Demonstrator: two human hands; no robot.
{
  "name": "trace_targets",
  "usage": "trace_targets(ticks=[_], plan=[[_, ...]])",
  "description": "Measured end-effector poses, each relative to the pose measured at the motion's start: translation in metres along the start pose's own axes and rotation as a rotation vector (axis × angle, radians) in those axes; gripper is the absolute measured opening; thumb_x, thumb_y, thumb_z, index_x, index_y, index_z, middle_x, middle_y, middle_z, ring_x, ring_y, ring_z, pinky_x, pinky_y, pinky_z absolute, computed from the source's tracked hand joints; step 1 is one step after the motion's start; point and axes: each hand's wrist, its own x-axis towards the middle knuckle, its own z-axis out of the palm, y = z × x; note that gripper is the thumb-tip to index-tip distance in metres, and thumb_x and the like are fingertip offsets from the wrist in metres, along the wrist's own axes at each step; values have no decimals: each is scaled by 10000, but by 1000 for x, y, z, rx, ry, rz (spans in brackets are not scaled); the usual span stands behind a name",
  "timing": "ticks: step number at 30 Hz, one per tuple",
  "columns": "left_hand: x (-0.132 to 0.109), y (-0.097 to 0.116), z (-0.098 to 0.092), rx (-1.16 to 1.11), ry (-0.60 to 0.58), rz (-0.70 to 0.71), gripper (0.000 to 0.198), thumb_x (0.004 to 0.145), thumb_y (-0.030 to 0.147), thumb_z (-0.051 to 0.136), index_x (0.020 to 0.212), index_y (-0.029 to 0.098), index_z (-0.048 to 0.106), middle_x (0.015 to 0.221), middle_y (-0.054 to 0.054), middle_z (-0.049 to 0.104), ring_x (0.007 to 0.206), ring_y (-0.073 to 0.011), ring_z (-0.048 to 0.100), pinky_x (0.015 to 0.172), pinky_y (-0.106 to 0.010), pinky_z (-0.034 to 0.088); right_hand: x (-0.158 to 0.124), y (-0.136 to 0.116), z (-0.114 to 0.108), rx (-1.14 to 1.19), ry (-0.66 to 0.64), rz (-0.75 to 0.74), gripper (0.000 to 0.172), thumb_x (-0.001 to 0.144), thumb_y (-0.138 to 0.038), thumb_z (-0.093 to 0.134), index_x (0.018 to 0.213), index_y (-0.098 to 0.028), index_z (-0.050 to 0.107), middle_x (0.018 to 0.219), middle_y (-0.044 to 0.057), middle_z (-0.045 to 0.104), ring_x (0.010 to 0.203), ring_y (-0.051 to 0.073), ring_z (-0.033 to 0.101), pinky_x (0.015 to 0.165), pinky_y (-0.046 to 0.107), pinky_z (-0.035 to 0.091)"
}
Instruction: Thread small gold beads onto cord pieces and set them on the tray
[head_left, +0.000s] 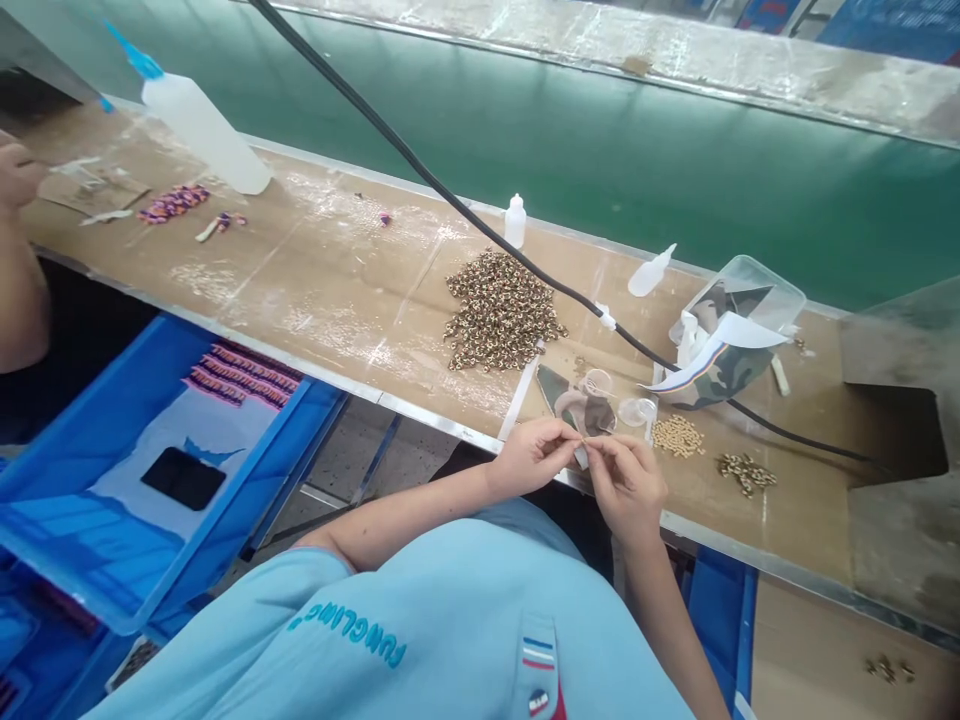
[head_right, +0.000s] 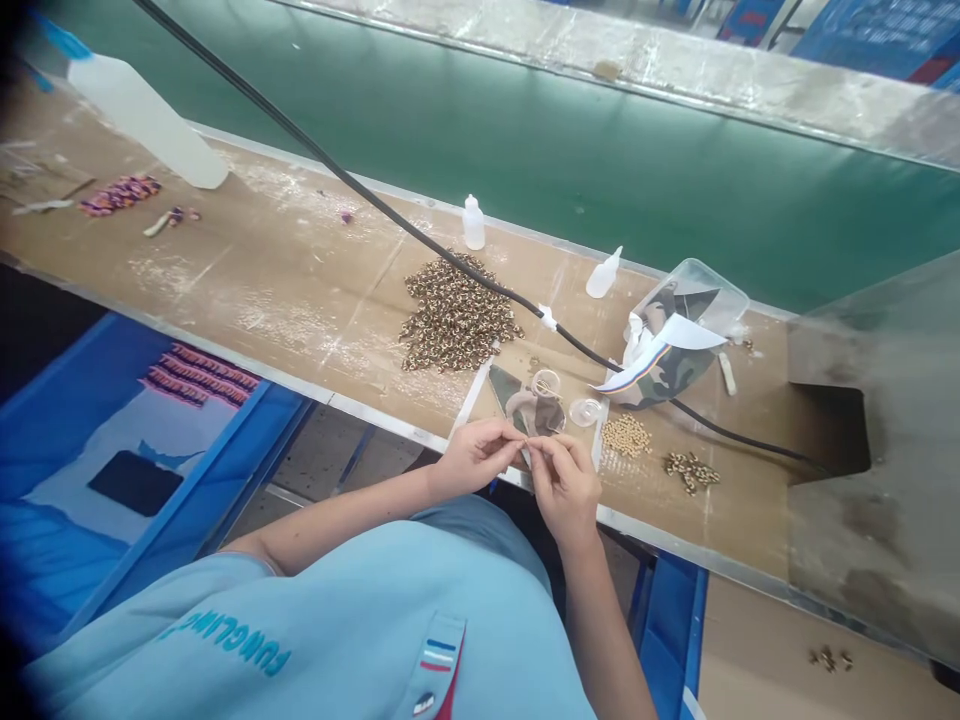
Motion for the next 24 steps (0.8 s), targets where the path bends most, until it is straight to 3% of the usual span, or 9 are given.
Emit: trace_targets(ticks=[4, 7, 16, 24], plan=[[-3, -2, 1, 277, 42, 215, 198, 883, 237, 475, 823, 141, 637, 706, -41, 643, 669, -98, 582, 658, -204, 479, -4, 4, 0, 43, -9, 8, 91, 859, -194, 566, 879, -203, 654, 819, 29, 621, 722, 119, 611, 649, 240, 521], [-3, -3, 1, 333, 41, 270, 201, 887, 225, 462, 822, 145, 634, 705, -42, 647, 678, -104, 583, 668, -205, 473, -6, 8, 1, 84, -20, 27, 86, 855, -183, 567, 879, -192, 650, 826, 29, 617, 719, 109, 605, 645, 228, 516], [-2, 0, 3, 334, -30, 100, 236, 885, 267, 435, 828, 169, 642, 763, -66, 665, 744, -130, 606, 721, -232, 480, -10, 13, 3, 208, -70, 190, 131, 861, -259, 561, 838, -184, 666, 821, 39, 616, 671, 113, 598, 571, 236, 515], [-5, -7, 7, 353, -4, 100, 248, 881, 274, 438, 848, 155, 653, 790, -86, 687, 739, -137, 617, 714, -221, 489, -9, 18, 4, 161, -63, 113, 114, 856, -259, 570, 829, -192, 658, 805, 36, 611, 664, 118, 588, 586, 244, 504]])
